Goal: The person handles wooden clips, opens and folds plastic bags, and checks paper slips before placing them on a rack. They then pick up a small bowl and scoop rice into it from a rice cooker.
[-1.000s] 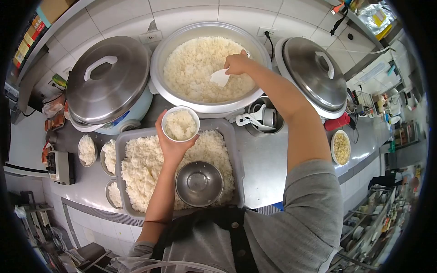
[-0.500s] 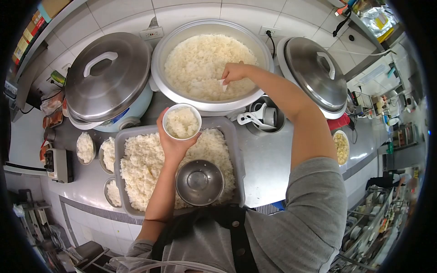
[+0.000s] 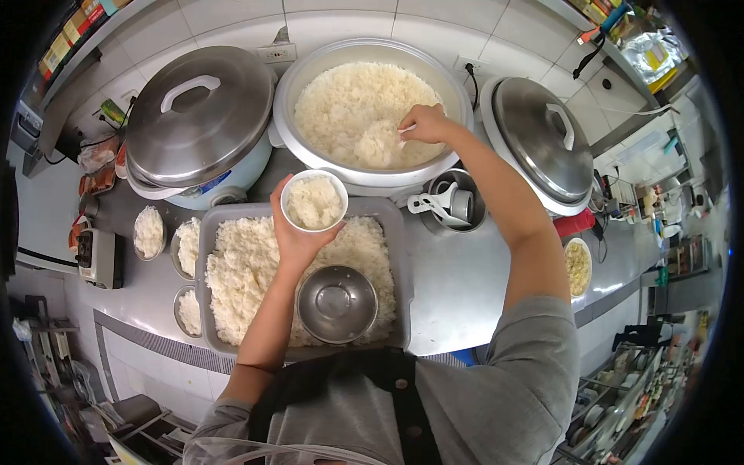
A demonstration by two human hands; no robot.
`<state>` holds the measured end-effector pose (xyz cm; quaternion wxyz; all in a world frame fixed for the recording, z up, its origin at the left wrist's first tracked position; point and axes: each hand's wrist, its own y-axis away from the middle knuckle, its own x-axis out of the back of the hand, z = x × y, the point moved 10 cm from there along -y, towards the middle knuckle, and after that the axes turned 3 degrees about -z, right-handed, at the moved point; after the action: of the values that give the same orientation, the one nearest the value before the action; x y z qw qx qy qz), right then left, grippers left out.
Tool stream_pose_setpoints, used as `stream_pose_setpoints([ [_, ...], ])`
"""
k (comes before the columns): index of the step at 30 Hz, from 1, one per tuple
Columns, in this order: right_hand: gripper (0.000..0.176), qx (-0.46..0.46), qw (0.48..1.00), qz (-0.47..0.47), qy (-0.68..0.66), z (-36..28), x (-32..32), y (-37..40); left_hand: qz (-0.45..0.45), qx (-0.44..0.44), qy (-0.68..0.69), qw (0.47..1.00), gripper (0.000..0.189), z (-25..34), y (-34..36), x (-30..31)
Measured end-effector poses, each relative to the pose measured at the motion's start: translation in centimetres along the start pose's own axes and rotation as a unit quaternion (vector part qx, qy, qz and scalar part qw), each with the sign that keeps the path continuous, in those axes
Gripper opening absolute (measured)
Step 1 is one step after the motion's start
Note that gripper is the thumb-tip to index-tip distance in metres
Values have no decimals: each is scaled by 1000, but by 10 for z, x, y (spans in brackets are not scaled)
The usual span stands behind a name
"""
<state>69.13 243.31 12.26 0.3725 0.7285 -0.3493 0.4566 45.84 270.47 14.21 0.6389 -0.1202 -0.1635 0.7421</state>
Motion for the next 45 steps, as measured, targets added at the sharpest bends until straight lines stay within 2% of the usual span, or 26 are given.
stream_pose_setpoints([
  [2, 29, -65, 997, 18, 37, 10, 19, 8, 2, -10, 8, 1000, 112, 10, -6, -2],
  [5, 33, -107, 992, 50, 52, 14, 59, 19, -13, -14, -22, 1000, 111, 21, -27, -9],
  [9, 37, -106, 988, 92, 64, -15, 114, 31, 19, -28, -124, 992, 108, 32, -82, -22],
  [12, 36, -106, 979, 130, 119, -55, 140, 38, 0, -23, -166, 986, 105, 5, -128, -42],
  [14, 34, -129, 964, 156, 175, -96, 138, 47, 11, -30, -156, 987, 103, 0, -143, -55],
  [16, 35, -100, 928, 216, 288, -153, 117, 71, 30, -33, -153, 987, 103, 1, -150, -65],
  [18, 40, -62, 916, 246, 312, -183, 83, 83, 58, -25, -157, 986, 105, 2, -148, -69],
  [21, 51, -42, 942, 243, 230, -206, 46, 106, 114, 2, -159, 981, 110, 6, -136, -66],
  [26, 60, -4, 964, 240, 111, -202, 17, 124, 77, -4, -209, 975, 113, 18, -116, -58],
  [29, 58, 39, 962, 262, 69, -196, 33, 141, 48, -6, -162, 986, 109, 28, -114, -44],
  [33, 56, 67, 953, 293, -41, -195, 93, 167, 14, -10, -102, 995, 102, 27, -113, -36],
  [36, 55, 100, 962, 227, 112, -202, 68, 158, -31, 0, -44, 999, 100, 25, -110, -39],
  [39, 50, 162, 949, 245, 113, -200, 55, 156, -58, 40, -7, 997, 100, 19, -102, -40],
  [42, 46, 211, 935, 261, -115, -184, 81, 156, -35, -41, 3, 999, 101, 24, -96, -37],
  [45, 43, 80, 931, 256, -247, -152, 93, 153, -28, -97, -27, 995, 102, 40, -92, -33],
])
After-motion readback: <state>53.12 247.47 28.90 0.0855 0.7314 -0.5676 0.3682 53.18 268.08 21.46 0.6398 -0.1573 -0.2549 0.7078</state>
